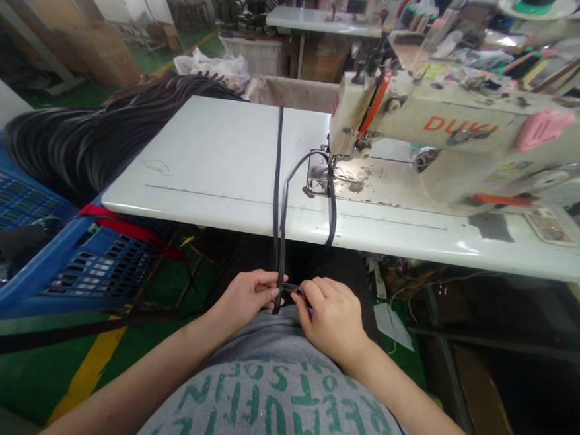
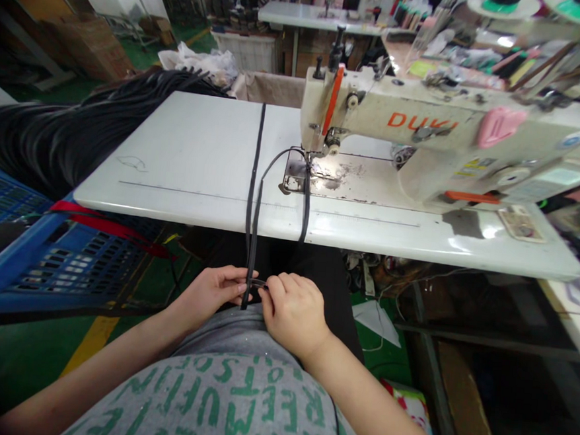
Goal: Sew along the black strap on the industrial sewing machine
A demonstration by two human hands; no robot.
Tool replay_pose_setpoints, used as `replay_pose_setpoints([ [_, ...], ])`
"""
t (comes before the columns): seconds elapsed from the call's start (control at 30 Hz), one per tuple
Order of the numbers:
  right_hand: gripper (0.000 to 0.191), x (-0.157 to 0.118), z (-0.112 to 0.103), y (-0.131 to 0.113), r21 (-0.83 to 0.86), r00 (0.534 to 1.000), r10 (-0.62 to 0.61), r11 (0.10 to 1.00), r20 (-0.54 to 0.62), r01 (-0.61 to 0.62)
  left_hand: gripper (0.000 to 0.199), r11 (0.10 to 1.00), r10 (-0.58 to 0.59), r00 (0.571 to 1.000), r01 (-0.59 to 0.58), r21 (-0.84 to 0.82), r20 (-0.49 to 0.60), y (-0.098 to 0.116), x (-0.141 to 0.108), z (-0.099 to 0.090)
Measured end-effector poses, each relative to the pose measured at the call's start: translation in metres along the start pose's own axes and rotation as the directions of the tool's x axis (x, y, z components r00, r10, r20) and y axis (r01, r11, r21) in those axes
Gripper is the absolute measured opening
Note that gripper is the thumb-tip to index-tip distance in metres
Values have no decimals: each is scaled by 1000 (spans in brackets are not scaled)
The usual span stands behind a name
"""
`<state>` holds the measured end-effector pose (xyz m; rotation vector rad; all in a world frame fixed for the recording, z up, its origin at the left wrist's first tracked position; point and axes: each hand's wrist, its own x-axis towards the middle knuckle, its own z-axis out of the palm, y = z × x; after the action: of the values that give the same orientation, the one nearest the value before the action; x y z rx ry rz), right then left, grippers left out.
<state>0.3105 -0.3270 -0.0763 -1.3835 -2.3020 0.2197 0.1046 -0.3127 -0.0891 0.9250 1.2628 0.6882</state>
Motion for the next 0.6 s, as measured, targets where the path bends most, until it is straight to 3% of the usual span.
replay_pose_setpoints([
  [0.17,21,5,7,9,346,971,183,911,152,-226,41,1000,-6,1000,7,-31,23,2,-2,-1],
  [0.27,22,4,9,11,362,967,197,899,162,-244,39,1000,0,1000,0,-16,24,3,-2,-2],
  [0.47,18,2,6,6,232,989,127,963,70,-140,37,998,17,1000,-18,68,19,6,-3,-2],
  [0.53,19,3,7,7,316,975,186,924,121,-215,36,997,19,999,-21,69,28,7,-3,-1],
  [0.6,20,4,11,11,449,938,266,826,223,-341,35,997,33,999,-35,73,28,7,-3,-1],
])
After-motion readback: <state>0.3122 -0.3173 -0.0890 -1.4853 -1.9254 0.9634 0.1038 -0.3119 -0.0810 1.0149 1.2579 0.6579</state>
